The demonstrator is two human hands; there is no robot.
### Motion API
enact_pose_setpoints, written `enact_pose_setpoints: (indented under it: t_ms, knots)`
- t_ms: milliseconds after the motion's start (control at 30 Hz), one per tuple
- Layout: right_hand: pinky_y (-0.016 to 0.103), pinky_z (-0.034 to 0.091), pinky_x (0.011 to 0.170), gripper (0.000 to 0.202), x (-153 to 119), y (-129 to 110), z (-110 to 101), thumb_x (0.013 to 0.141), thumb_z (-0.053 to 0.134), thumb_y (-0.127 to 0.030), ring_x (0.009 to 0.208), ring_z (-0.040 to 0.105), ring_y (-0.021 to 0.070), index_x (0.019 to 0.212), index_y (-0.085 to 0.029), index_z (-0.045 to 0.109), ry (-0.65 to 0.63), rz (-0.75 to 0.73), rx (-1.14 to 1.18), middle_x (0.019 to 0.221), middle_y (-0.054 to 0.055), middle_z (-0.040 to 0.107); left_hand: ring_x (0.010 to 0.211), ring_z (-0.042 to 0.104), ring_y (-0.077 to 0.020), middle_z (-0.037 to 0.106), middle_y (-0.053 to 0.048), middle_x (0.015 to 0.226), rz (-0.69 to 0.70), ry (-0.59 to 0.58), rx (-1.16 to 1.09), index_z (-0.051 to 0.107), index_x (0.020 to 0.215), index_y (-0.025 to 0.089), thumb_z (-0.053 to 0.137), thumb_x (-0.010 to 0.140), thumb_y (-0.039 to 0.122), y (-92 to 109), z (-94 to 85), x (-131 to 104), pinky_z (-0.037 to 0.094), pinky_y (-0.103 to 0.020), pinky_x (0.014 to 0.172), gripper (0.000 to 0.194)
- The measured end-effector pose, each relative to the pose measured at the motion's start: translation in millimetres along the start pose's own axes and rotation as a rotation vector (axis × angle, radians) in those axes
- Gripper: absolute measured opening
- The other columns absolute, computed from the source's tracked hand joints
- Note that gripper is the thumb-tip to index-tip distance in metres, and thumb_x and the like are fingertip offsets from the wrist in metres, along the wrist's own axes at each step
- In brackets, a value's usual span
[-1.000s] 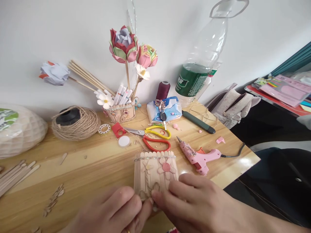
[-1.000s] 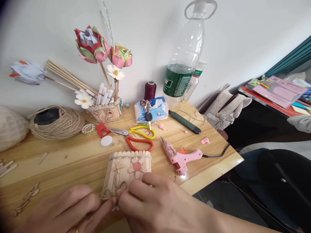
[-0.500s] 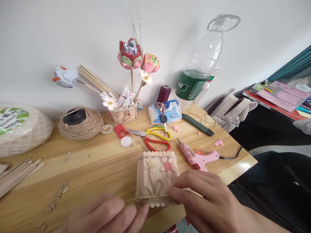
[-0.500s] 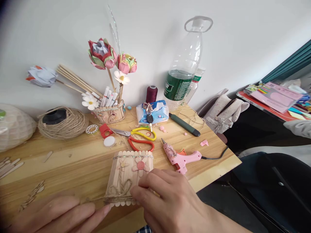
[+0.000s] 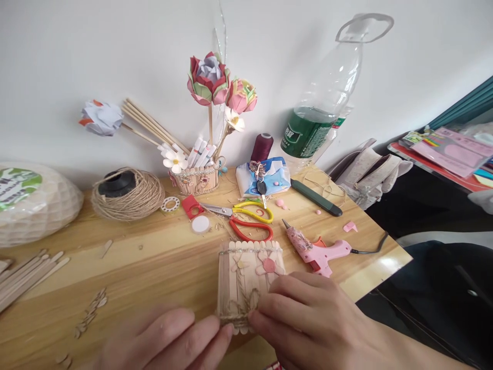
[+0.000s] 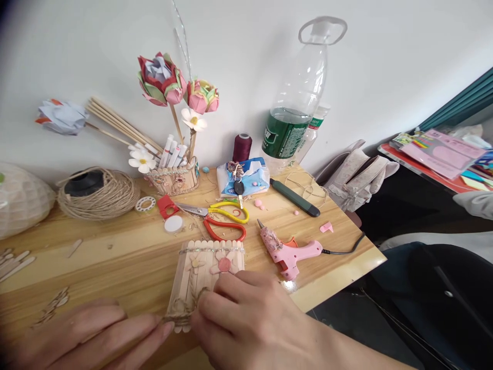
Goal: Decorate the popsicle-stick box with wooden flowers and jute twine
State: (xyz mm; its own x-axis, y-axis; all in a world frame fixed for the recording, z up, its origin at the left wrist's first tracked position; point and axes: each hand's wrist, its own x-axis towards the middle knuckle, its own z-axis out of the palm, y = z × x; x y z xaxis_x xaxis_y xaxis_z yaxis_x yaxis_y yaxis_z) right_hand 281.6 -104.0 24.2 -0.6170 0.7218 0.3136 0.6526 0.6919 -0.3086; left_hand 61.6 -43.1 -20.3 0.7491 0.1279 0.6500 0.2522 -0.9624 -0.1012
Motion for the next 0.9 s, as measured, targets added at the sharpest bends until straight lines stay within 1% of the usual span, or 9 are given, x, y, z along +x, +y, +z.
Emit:
enact_pose_setpoints:
  t_ms: [167,267,367,433,467,533,600,700,900]
  knots:
    - [0.030,0.036,0.049,0.033,2.0,1.1,4.3,0.091,0.033,-0.007,0.058,0.050,0.0157,0.088,-0.008,0.066,0.006,0.008,0.013,0.067,0.006,0.064,0.065,0.054,-0.0100,0.069,0.008,0.074,-0.042,0.029,-0.038,0.066,0.086,0.021,0.040,0.093,0.013,-2.4,3.5,-2.2,0.038,-0.027,0.061,0.028]
    - [0.030,0.037,0.050,0.033,-0.8,2.6,8.3,0.092,0.033,-0.006,0.060,0.051,0.0157,0.085,-0.008,0.066,0.033,-0.016,0.019,0.067,0.006,0.064,0.067,0.057,-0.0105,0.068,0.007,0.070,-0.069,-0.030,-0.060,0.066,0.085,0.019,0.046,0.090,0.012,-5.4,0.3,-1.7,0.042,-0.025,0.061,0.022]
    - [0.029,0.039,0.053,0.027,-4.1,4.6,11.7,0.090,0.038,-0.007,0.063,0.052,0.0163,0.087,-0.006,0.065,0.052,-0.032,0.016,0.069,0.006,0.064,0.068,0.058,-0.0107,0.068,0.005,0.070,-0.109,-0.013,-0.078,0.066,0.085,0.019,0.046,0.089,0.010,-9.6,-5.0,4.9,0.045,-0.024,0.060,0.022]
    - [0.030,0.042,0.057,0.022,-6.0,5.6,12.9,0.089,0.042,-0.008,0.066,0.053,0.0172,0.090,-0.006,0.064,0.058,-0.030,0.014,0.072,0.007,0.065,0.067,0.058,-0.0102,0.068,0.005,0.072,-0.081,-0.048,-0.117,0.066,0.089,0.018,0.044,0.089,0.010,-11.8,-7.9,14.1,0.047,-0.021,0.059,0.024]
    - [0.030,0.044,0.059,0.020,-7.0,5.9,13.3,0.088,0.044,-0.008,0.068,0.053,0.0176,0.091,-0.006,0.064,0.059,-0.033,0.017,0.074,0.007,0.065,0.065,0.057,-0.0093,0.067,0.005,0.070,-0.073,-0.037,-0.158,0.066,0.089,0.018,0.044,0.088,0.010,-12.6,-8.8,19.7,0.048,-0.019,0.058,0.024]
    - [0.029,0.047,0.061,0.019,-9.5,6.4,13.7,0.086,0.046,-0.007,0.071,0.055,0.0179,0.095,-0.006,0.063,0.064,-0.036,0.027,0.078,0.008,0.066,0.066,0.056,-0.0092,0.065,0.004,0.067,-0.163,-0.016,-0.283,0.067,0.086,0.017,0.046,0.088,0.011,-14.0,-9.0,31.5,0.049,-0.017,0.061,0.022]
    - [0.028,0.049,0.062,0.021,-13.0,6.6,14.0,0.085,0.047,-0.006,0.073,0.056,0.0176,0.098,-0.006,0.063,0.085,-0.025,0.037,0.081,0.009,0.066,0.071,0.055,-0.0095,0.065,0.002,0.070,-0.235,-0.062,-0.443,0.066,0.086,0.018,0.042,0.091,0.013,-15.9,-7.0,41.6,0.049,-0.017,0.064,0.025]
    - [0.026,0.051,0.069,0.024,-19.3,6.0,13.5,0.083,0.046,-0.003,0.079,0.058,0.0168,0.100,-0.006,0.062,0.121,0.001,0.068,0.087,0.010,0.066,0.078,0.055,-0.0101,0.065,0.001,0.079,-0.233,-0.143,-0.641,0.064,0.093,0.018,0.044,0.091,0.013,-20.6,-1.2,50.3,0.048,-0.020,0.071,0.021]
    - [0.026,0.053,0.072,0.029,-24.6,1.5,8.8,0.080,0.044,0.000,0.085,0.060,0.0159,0.101,-0.008,0.061,0.156,0.045,0.075,0.090,0.010,0.067,0.086,0.055,-0.0095,0.065,0.001,0.086,-0.233,-0.189,-0.716,0.063,0.095,0.018,0.050,0.088,0.010,-25.9,8.3,53.1,0.045,-0.021,0.080,0.016]
